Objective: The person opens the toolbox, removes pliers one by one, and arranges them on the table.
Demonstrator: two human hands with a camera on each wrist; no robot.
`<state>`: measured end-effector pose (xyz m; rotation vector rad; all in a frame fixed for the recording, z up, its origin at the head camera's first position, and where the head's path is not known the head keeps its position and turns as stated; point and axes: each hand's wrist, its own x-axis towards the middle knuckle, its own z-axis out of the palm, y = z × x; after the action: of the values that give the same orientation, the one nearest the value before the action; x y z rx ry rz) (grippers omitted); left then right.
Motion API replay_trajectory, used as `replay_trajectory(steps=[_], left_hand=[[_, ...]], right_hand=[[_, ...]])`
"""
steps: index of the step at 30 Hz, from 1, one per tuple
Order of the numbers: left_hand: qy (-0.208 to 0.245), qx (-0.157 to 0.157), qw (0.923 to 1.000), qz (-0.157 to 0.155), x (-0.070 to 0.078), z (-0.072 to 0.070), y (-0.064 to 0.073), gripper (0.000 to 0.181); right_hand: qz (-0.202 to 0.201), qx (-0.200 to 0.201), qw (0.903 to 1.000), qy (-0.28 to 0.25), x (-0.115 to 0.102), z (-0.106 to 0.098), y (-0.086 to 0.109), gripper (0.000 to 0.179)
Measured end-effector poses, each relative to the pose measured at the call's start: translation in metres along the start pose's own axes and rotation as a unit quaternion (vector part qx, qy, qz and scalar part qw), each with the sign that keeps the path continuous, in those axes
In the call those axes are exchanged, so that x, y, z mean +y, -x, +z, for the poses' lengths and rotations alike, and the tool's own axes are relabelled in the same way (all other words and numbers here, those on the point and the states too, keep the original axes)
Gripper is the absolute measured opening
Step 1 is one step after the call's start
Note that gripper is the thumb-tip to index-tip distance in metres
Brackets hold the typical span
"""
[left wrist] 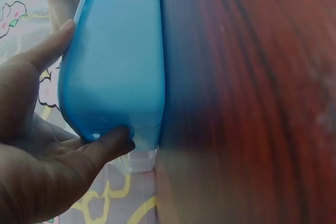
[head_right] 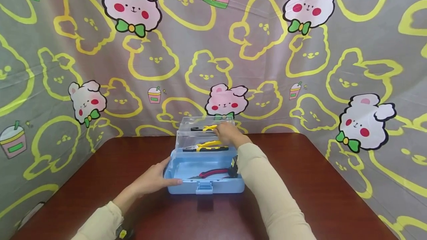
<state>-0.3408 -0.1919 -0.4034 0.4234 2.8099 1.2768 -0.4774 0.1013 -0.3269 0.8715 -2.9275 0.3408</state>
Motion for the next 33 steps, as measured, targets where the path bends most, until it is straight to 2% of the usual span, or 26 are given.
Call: replay_trajectory(steps=[7, 15, 22, 28, 33], left_hand=[[0.007, -0.005, 0.9999, -0.006, -0.002, 0.002, 0.002, 0.117], [0.006, -0.003, 0.9999, 0.009, 0.0, 0.004, 0.0, 0.118], [0.0, -0.004, 1.0, 0.007, 0.0, 0.004, -0.001, 0.117], [-0.002, 0.002, 1.0, -0.004, -0.001, 0.002, 0.0, 0.116], [-0.01, 0.011, 0.9999, -0.009, 0.0, 0.001, 0.0, 0.115]], right_hand=[[0.02, -0.018, 0.9993, -0.024, -0.002, 0.001, -0.006, 0.028], [0.02, 0.037, 0.9971, -0.064, -0.001, -0.005, -0.003, 0.024], [0.004, 0.04, 0.9968, -0.07, -0.002, -0.009, -0.001, 0.021], [-0.002, 0.085, 0.993, -0.082, -0.004, -0.006, 0.001, 0.019], [-0.035, 0.139, 0.987, -0.074, -0.003, -0.003, 0.005, 0.018]])
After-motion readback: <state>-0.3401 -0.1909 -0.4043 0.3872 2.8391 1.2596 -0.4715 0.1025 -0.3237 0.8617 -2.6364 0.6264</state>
